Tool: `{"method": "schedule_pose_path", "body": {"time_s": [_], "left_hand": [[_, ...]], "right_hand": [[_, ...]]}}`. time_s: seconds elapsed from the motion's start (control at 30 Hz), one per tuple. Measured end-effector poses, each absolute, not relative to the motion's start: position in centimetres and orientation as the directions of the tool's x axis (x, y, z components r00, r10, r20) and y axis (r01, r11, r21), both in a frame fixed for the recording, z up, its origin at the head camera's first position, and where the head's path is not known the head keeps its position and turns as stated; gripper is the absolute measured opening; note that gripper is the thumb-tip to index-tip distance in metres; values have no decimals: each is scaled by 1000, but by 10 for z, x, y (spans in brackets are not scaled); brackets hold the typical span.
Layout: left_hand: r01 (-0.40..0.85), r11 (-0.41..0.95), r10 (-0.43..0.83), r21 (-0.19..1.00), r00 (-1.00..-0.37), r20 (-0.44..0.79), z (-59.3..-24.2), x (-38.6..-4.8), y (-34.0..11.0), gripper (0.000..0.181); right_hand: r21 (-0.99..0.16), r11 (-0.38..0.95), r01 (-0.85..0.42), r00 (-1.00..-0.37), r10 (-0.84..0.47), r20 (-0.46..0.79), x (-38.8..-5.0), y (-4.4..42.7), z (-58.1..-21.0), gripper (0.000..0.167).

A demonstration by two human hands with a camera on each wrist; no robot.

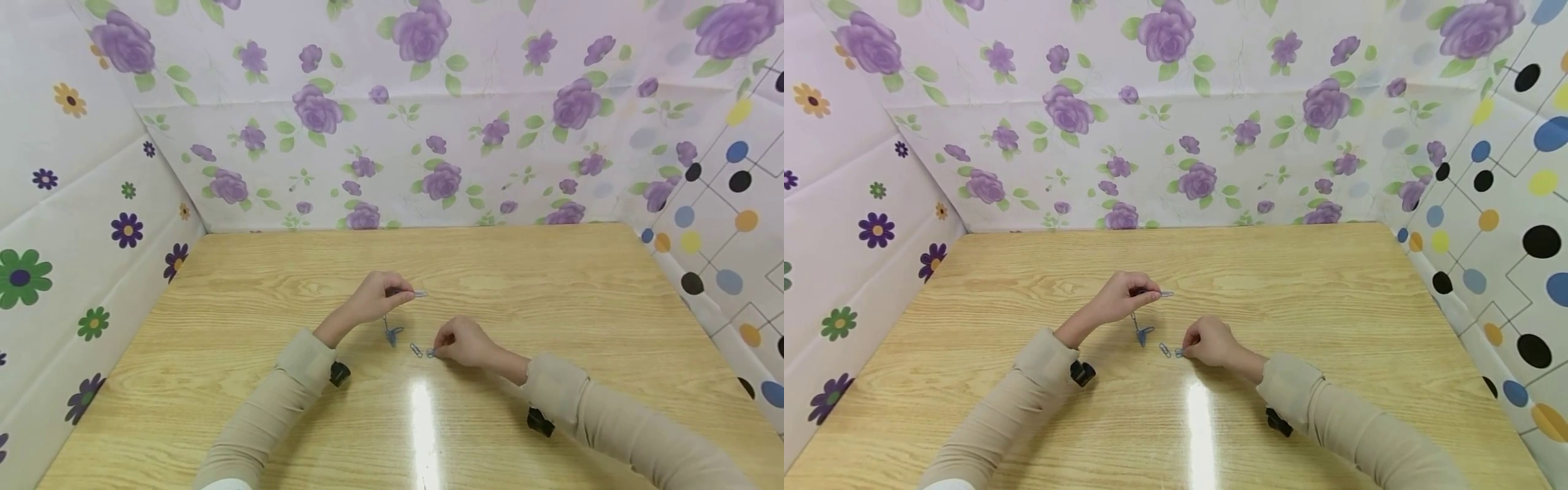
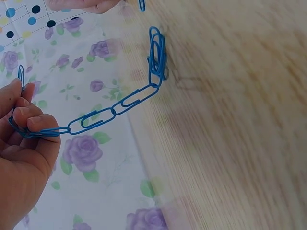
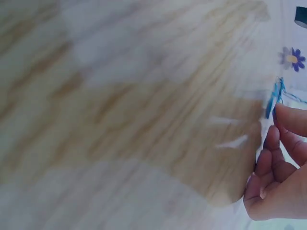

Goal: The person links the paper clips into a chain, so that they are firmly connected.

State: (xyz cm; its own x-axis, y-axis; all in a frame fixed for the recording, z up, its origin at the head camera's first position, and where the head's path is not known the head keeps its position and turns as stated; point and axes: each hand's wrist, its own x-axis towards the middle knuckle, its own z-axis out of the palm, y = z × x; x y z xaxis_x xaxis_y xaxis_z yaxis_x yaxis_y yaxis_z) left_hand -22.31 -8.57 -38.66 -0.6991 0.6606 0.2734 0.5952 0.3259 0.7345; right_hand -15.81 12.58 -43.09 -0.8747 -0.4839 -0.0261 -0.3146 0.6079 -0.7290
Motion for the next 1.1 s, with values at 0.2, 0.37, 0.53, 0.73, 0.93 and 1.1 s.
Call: {"method": "schedule_pose_path", "body": {"time_s": [0.2, 0.37, 0.53, 0.73, 0.93, 1.1], "left_hand": [[583, 326, 658, 744, -705, 265, -388, -222, -85, 14], [588, 334, 666, 737, -701, 257, -389, -222, -84, 14], [609, 320, 674, 726, -685, 276, -391, -222, -83, 13], [614, 320, 694, 722, -671, 263, -392, -220, -81, 12], [615, 319, 705, 721, -663, 253, -391, -219, -76, 9], [661, 323, 728, 677, -631, 268, -391, -219, -73, 9]], "right_hand": [[-800, 563, -209, -905, -422, -60, -164, 137, -425, 6], [-830, 531, -173, -924, -379, -50, -168, 145, -417, 8], [-869, 481, -113, -929, -361, -79, -169, 152, -410, 11], [-901, 420, -107, -934, -354, -54, -172, 157, -401, 14], [-928, 360, -98, -942, -335, -31, -174, 157, -394, 13], [-947, 313, -68, -944, -328, -41, -175, 153, -390, 15]]}}
